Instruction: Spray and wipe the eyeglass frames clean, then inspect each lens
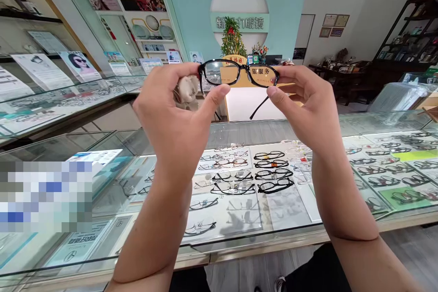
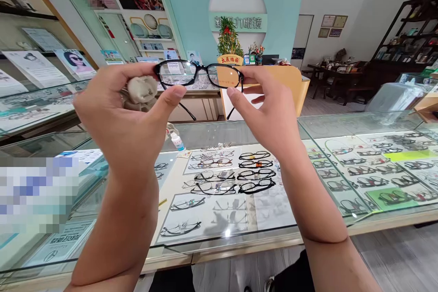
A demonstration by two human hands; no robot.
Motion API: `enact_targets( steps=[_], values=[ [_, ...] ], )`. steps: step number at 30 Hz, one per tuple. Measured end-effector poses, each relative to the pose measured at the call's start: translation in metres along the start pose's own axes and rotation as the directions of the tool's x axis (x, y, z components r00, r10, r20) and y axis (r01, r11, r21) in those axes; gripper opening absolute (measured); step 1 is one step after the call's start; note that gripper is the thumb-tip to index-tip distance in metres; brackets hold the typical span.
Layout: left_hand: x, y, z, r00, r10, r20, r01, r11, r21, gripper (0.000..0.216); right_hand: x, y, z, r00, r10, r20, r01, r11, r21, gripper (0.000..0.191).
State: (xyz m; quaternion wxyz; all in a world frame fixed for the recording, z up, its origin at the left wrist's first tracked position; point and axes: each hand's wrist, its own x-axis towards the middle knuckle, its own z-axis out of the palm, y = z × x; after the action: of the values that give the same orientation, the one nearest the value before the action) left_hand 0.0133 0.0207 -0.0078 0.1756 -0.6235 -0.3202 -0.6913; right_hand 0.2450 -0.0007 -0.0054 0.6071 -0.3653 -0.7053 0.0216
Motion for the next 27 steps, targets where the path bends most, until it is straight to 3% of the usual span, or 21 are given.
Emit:
enact_targets(
  steps=[6,15,27],
  values=[
    [-0.001,0.007,-0.004,0.998,-0.061,0.031,0.060,0.998,0.024,0.029,0.000,-0.001,0.000,1.000,0.016,0.022,-0.016,1.000,-0.002,0.028],
    [0.002,-0.009,0.003,0.975,-0.180,0.128,0.204,0.957,-0.208,0.046,-0.002,-0.008,0.003,0.980,-0.098,-0.173,0.086,0.994,-0.072,0.031],
    [0.002,-0.023,0.014,0.865,-0.334,0.374,0.455,0.838,-0.303,0.043,-0.005,-0.013,0.007,0.943,-0.245,-0.227,0.188,0.951,-0.245,0.029]
  ],
)
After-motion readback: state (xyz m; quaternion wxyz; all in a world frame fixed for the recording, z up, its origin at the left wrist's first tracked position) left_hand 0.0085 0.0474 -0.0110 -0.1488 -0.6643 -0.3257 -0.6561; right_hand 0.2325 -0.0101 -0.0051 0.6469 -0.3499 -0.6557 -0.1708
